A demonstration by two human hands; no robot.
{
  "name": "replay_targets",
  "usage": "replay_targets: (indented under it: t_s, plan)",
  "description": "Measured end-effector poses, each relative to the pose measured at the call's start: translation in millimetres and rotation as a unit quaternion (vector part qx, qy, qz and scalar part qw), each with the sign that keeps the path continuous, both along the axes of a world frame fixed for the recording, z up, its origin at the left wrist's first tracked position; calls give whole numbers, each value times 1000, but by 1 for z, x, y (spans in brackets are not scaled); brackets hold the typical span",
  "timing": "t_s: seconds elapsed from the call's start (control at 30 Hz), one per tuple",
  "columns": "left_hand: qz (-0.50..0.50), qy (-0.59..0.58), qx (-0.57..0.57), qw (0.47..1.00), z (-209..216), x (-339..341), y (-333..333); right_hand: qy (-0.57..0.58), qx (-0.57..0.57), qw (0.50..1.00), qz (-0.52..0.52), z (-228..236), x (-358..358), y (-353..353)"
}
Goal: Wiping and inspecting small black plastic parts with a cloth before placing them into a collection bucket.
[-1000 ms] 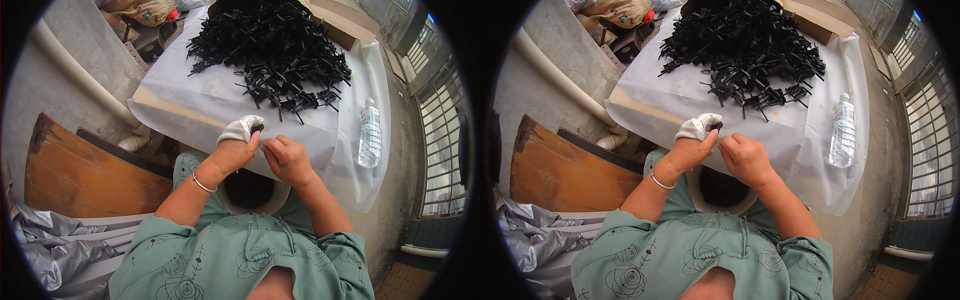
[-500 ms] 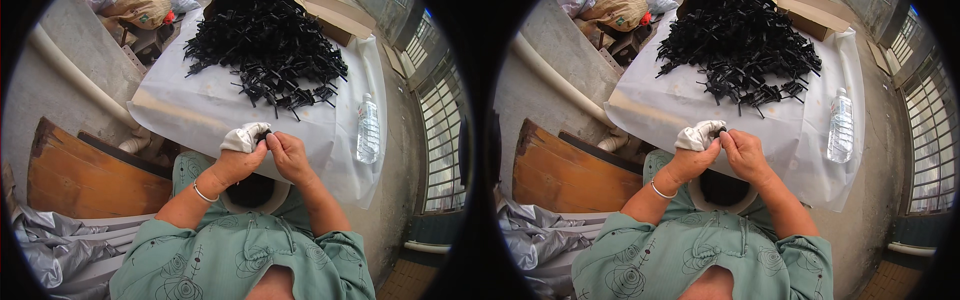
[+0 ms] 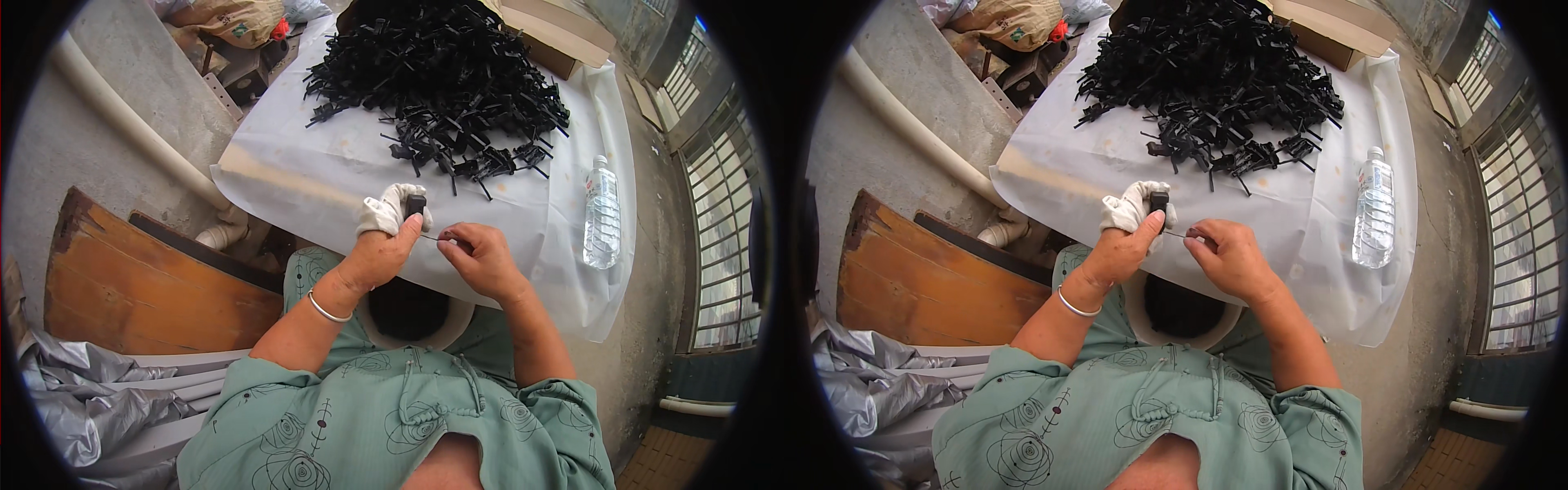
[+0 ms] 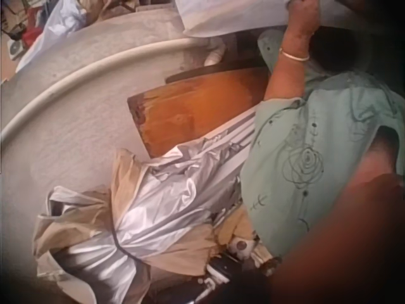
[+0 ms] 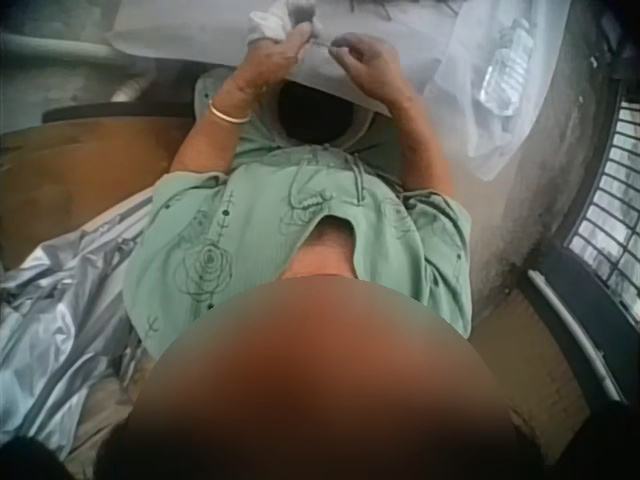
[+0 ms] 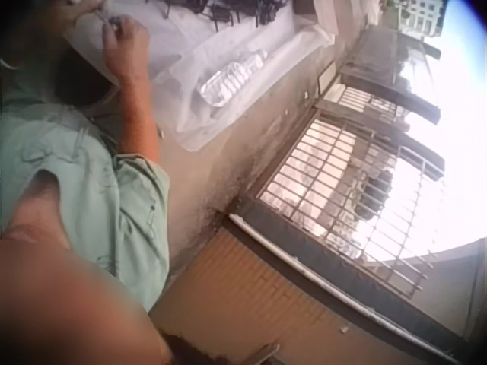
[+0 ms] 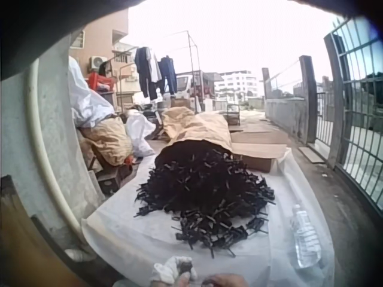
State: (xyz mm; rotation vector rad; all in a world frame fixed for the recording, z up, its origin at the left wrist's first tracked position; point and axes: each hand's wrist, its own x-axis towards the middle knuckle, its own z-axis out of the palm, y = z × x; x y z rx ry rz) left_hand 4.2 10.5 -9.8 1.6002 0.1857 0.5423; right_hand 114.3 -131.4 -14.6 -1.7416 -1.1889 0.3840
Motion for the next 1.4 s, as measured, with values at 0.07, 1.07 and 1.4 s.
replay_targets:
  t_s: [0.07, 1.07, 1.4]
  plan:
    - [-16, 72, -95, 993, 7, -4, -2, -28, 39, 999, -15, 4, 2, -1]
    - [21, 85, 412, 907, 11, -16, 8, -203, 13, 956, -213, -11, 40, 57]
    - [184, -32, 376, 907, 3, 10, 7, -341, -28, 932, -118, -7, 3, 17]
